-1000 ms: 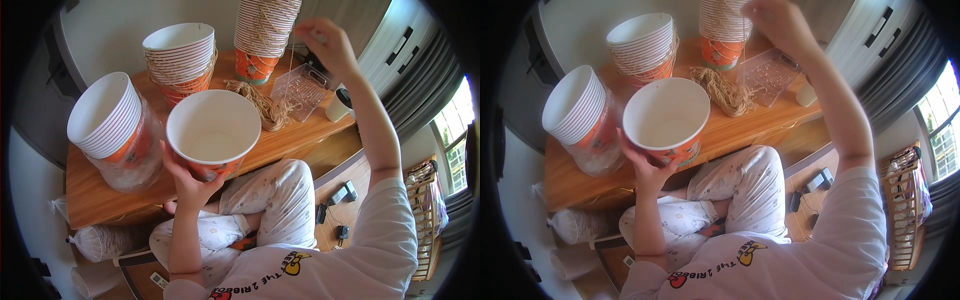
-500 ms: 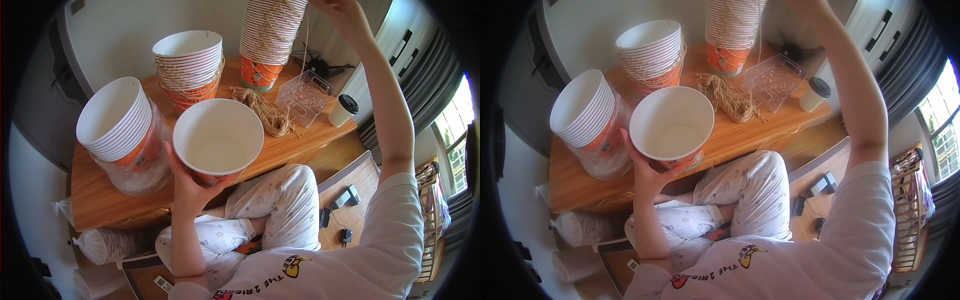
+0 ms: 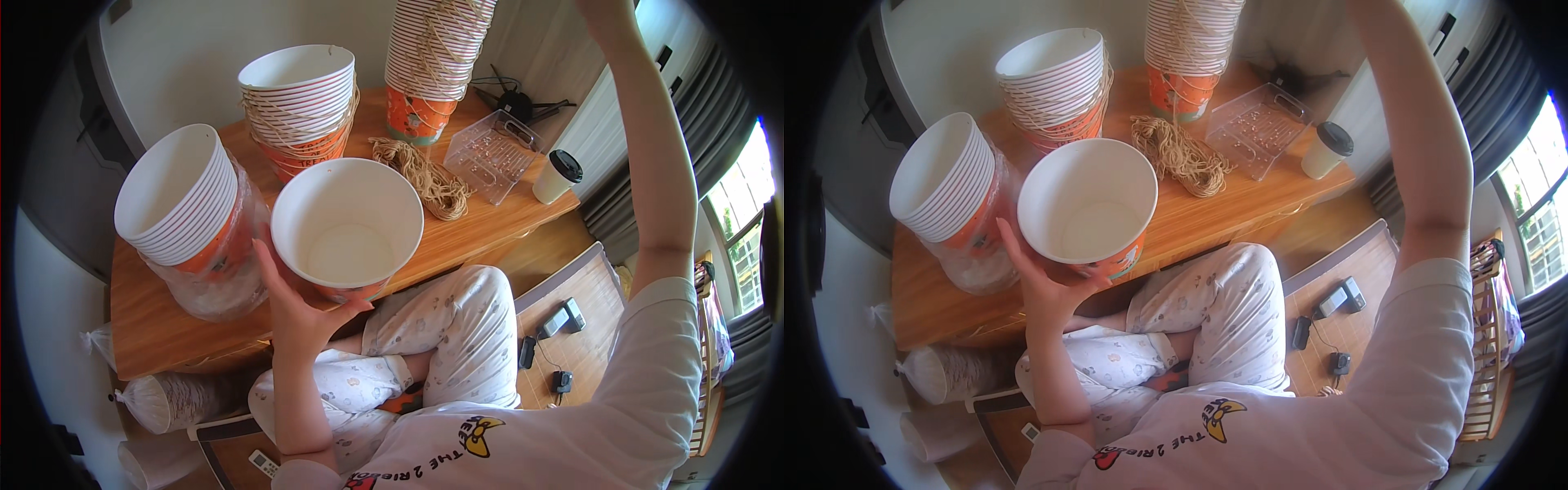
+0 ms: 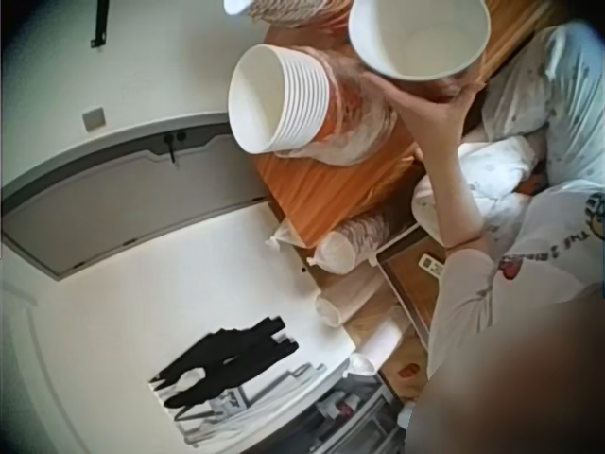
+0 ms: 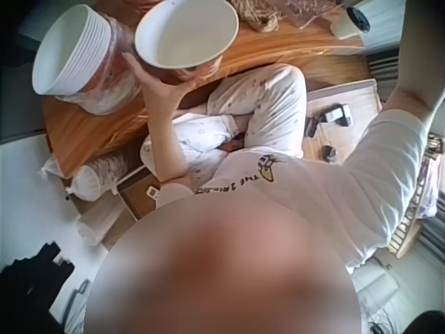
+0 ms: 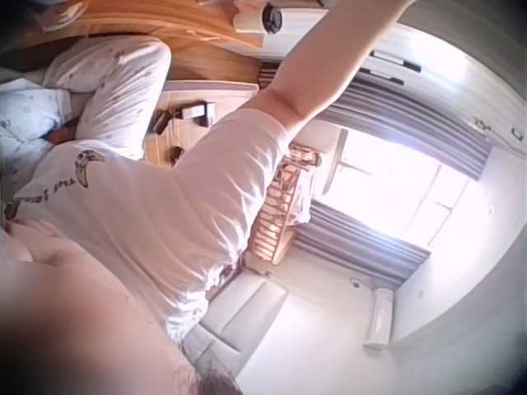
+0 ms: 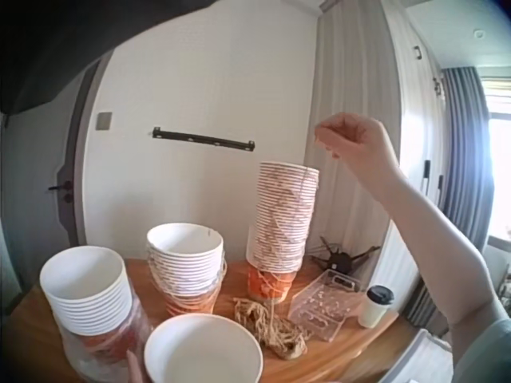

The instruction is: Threading and tying string handles onto paper buckets.

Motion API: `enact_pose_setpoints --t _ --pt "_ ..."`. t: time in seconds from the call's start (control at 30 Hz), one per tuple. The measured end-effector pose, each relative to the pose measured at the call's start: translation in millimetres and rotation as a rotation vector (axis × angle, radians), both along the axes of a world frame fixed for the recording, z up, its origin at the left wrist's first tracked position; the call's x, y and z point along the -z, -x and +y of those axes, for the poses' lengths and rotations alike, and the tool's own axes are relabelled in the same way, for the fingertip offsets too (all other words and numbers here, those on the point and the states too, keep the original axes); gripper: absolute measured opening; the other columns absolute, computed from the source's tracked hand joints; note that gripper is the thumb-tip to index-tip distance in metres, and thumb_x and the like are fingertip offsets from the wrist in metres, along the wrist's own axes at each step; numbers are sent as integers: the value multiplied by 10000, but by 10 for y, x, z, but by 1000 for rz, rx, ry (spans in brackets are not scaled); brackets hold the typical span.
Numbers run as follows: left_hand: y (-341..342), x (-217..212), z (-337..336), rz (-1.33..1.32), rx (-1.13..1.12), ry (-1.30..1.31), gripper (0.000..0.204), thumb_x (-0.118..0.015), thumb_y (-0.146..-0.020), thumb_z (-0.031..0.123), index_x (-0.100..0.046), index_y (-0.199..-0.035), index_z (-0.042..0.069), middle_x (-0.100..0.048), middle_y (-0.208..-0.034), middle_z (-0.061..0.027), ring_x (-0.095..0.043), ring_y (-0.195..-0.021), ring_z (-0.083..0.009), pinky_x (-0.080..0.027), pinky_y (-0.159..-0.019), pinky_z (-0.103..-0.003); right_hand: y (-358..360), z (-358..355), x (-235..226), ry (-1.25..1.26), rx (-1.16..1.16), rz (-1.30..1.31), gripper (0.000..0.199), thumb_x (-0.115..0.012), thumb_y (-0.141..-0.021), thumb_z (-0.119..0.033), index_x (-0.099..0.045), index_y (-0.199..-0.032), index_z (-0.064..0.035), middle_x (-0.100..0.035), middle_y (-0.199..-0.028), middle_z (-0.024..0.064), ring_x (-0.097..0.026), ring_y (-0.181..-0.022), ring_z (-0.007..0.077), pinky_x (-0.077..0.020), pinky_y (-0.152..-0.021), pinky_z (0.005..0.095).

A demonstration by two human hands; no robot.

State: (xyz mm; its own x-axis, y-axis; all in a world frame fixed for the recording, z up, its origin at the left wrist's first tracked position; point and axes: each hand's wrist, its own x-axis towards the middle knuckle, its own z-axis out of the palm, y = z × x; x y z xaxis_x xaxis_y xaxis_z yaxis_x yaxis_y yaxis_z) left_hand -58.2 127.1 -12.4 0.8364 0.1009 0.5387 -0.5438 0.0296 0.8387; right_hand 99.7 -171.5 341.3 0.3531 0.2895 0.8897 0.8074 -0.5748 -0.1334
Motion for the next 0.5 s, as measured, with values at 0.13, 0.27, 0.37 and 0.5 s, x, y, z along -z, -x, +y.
enact_pose_setpoints --t 0.13,0.27,0.37,0.5 --pt "-16 -49 44 -370 -448 -583 1255 -905 -643 468 -92 -1548 158 -212 -1553 -257 -330 -1391 -448 -379 -1080 -556 33 70 -35 -173 10 -81 119 -677 -927 -168 -701 -949 -54 -650 -819 -34 -550 -725 44 -425 -655 213" --pt "96 -66 74 -610 -645 -649 1074 -876 -701 477 -234 -1495 143 -261 -1502 -221 -323 -1382 -382 -444 -1037 -507 159 283 37 -319 -101 -152 156 -675 -936 -193 -692 -996 -50 -617 -797 -43 -509 -684 46 -395 -646 214" --pt "177 -3 119 -715 -629 -579 944 -838 -747 493 -301 -1435 134 -317 -1439 -199 -382 -1323 -351 -477 -984 -485 601 416 143 -380 -273 148 182 -658 -952 -227 -679 -995 -51 -569 -763 -45 -470 -660 58 -372 -635 223" --pt "306 -110 -78 -782 -461 -313 422 -727 -875 312 -525 -1211 157 -509 -1106 -104 -581 -910 -262 -536 -719 -387 980 230 400 -196 -498 281 159 -579 -961 -235 -601 -936 -79 -499 -830 -5 -425 -770 127 -354 -714 301"
